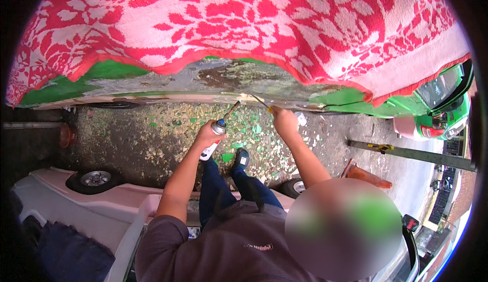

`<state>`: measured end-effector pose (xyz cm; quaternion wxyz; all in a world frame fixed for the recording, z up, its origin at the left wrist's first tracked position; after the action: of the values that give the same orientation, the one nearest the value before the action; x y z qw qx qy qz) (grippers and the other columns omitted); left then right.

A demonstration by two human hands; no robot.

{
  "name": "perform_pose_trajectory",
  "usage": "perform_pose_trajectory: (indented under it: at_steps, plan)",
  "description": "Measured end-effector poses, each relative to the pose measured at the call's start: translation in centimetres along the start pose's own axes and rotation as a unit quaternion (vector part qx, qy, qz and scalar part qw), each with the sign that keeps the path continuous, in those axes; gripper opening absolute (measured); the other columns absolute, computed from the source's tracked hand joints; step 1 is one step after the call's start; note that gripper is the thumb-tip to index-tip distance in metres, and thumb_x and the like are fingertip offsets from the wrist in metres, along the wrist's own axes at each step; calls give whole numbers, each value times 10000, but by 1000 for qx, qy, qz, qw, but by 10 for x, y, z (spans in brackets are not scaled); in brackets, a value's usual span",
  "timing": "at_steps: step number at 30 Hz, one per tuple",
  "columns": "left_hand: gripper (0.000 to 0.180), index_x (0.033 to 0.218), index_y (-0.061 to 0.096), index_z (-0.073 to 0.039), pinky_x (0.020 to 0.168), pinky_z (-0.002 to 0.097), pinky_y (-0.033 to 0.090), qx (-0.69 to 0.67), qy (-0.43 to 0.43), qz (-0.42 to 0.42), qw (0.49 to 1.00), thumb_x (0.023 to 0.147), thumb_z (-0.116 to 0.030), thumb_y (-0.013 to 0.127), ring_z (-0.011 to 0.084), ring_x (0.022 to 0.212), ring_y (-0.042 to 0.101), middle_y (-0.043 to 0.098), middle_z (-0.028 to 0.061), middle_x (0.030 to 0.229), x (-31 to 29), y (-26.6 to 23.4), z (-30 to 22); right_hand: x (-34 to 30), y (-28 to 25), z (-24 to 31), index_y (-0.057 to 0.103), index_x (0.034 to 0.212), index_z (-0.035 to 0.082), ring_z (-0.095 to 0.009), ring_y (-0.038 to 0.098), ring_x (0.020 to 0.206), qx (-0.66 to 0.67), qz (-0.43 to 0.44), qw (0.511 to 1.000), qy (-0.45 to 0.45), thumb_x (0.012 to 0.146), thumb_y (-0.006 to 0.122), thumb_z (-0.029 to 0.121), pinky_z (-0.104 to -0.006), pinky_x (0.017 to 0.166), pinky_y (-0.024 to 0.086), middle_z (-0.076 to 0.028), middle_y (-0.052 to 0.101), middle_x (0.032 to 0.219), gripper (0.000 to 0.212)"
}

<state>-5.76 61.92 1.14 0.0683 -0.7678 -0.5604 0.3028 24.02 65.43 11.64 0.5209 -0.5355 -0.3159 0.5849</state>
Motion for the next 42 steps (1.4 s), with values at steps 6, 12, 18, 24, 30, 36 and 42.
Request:
perform_pose_trajectory:
  at_steps: [6,12,18,24,30,36,42]
  plan:
    - [605,1123,583,-26,846,341,511,-34,-25,7,999,633,-187,901,185,934,650,681,89,1016,-4,-5,10,-6,-23,2,711,1012,169,-378,696,819,36,-22,999,-23,925,493,218,-475,702,559,-193,704,870,240]
    - [599,1127,591,-18,840,339,511,-80,-19,41,996,640,-196,891,188,920,653,688,90,1002,1,-1,2,-7,-6,-20,710,1051,193,-388,689,793,33,-33,999,-8,946,508,274,-491,691,550,-194,700,849,242]
    - [665,1160,583,-18,848,365,520,-36,3,-3,999,622,-263,888,251,941,673,692,136,1045,-6,4,9,2,24,-13,718,1074,233,-383,688,817,23,-10,999,35,943,525,282,-488,709,550,-202,697,870,239]
    - [665,1176,570,13,850,357,522,-44,-19,-19,999,633,-208,884,219,940,666,687,130,1041,-19,-17,10,-13,2,-11,721,1069,239,-383,685,735,32,-36,999,22,933,548,286,-490,639,554,-193,695,831,225]
    - [656,1187,562,8,843,343,524,-56,-23,-8,998,646,-182,881,195,930,664,690,112,1012,-15,-23,30,-26,6,-1,704,1097,253,-382,686,768,64,-34,997,26,928,540,288,-496,668,552,-201,690,845,238]
    - [600,1124,577,-18,825,355,530,-77,1,17,997,642,-200,885,216,914,674,695,125,1005,-6,-23,40,-22,15,14,701,1091,245,-403,675,748,66,-69,995,34,938,530,306,-497,643,543,-203,688,811,237]
    - [609,1118,573,6,812,352,529,-81,6,46,996,637,-202,884,216,908,676,695,130,1013,3,-13,47,-28,22,9,717,1106,229,-393,682,749,67,-85,992,67,940,561,329,-491,657,551,-201,693,813,249]
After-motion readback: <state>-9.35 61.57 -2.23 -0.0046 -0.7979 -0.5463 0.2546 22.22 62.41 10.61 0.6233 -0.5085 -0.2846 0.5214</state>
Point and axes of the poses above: each hand's wrist, its own x-axis towards the middle knuckle, its own y-axis out of the palm, z = x × y, the point moved 10 cm from there along x, towards the middle knuckle
